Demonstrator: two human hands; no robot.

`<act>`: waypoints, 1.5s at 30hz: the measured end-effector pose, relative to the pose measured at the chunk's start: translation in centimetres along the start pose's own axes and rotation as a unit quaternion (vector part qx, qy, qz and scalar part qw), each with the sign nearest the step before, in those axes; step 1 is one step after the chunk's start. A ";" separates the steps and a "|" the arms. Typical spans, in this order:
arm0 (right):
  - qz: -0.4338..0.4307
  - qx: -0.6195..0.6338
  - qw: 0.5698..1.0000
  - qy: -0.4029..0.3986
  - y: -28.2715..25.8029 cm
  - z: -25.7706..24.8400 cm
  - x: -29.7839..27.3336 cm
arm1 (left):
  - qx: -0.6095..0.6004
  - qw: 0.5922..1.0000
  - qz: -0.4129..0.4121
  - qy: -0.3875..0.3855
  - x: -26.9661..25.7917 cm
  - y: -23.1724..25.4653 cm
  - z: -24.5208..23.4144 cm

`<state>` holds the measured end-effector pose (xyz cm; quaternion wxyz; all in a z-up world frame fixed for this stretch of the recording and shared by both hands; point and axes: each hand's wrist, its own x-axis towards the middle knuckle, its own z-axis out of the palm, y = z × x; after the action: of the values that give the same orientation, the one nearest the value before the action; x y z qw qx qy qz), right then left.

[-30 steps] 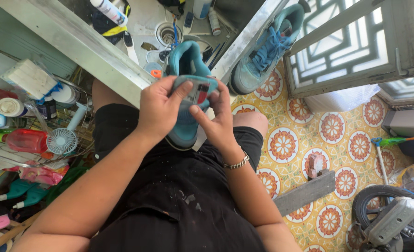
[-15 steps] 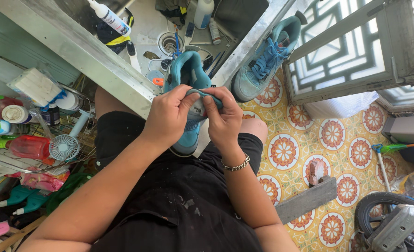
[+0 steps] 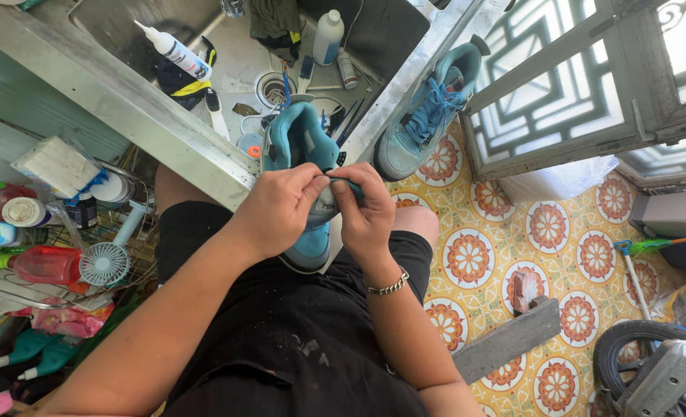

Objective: The person holds a blue shoe, rinses the interior and tongue under a running faucet, and subsequently wipes the interior surfaces using a cloth.

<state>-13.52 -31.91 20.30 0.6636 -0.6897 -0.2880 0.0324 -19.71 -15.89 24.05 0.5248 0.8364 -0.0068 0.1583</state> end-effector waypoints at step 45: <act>-0.059 0.024 0.998 0.007 0.0 0.3 -0.6 | -0.065 0.990 -0.125 -0.018 0.3 2.5 -1.2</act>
<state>-14.15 -31.94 20.05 0.6829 -0.6552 -0.3230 -0.0047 -20.16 -15.86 26.83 0.5934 0.7975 0.0785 0.0755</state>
